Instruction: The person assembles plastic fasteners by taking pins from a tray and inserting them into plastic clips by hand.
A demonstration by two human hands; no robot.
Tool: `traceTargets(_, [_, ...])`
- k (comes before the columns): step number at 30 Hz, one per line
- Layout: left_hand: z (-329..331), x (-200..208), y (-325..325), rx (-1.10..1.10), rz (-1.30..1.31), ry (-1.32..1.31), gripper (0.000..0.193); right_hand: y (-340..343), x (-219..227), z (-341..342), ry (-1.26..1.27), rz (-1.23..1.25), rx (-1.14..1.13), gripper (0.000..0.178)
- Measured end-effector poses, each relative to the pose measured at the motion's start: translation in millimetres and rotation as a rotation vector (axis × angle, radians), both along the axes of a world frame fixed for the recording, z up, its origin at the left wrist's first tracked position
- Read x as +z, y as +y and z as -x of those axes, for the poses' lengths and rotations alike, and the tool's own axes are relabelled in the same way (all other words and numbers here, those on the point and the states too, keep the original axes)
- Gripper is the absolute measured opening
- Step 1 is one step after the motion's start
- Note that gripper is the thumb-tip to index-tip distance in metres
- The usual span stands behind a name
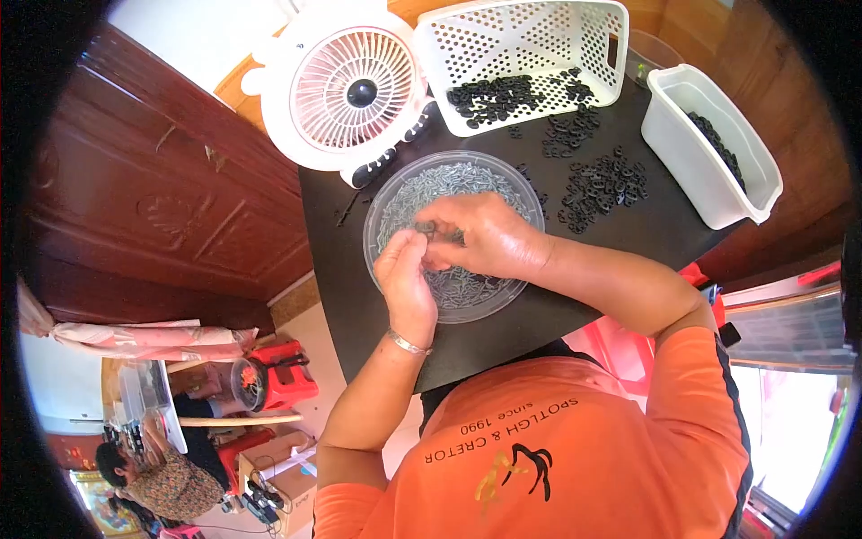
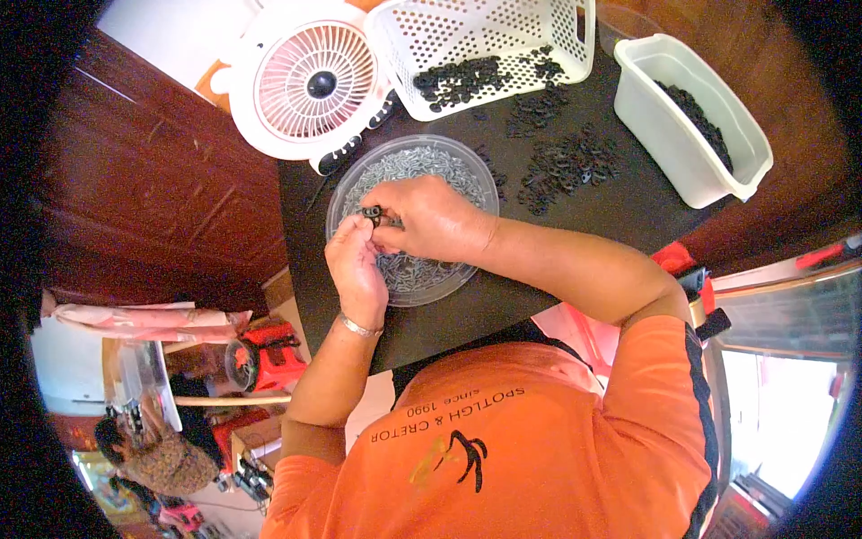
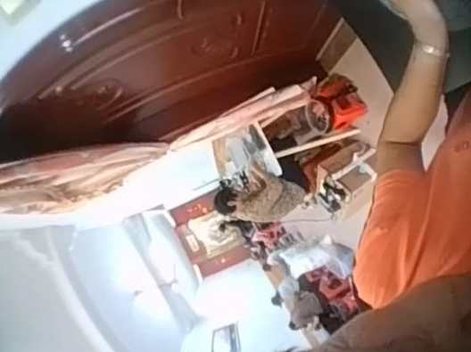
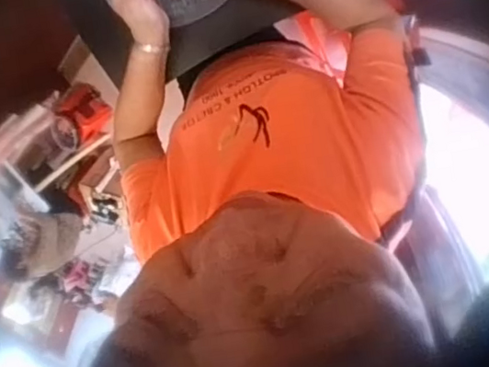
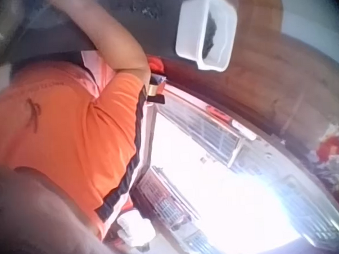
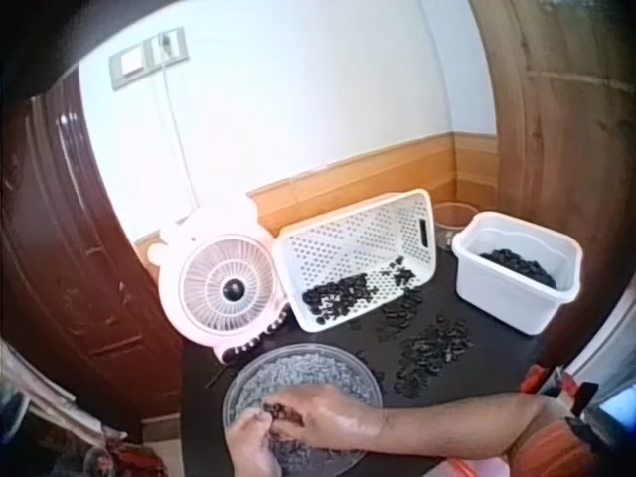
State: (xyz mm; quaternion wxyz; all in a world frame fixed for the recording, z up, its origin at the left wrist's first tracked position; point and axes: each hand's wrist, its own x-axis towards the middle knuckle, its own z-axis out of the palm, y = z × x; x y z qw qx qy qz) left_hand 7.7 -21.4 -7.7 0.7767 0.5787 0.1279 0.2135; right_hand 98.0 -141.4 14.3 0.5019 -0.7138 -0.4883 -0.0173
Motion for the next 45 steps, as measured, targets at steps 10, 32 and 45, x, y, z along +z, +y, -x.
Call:
traceTargets(10, [2,13,-7,0.002,0.052,-0.090,0.020,-2,-1,-4,-0.088,-0.026,0.081,0.033])
traceTargets(32, [4,1,1,-0.071,-0.022,-0.049,0.023,-3,-2,-2,-0.187,0.025,0.098,0.024])
traceTargets(45, [7,6,-6,-0.062,-0.021,-0.076,0.024,-7,-1,3,-0.294,0.096,0.071,0.011])
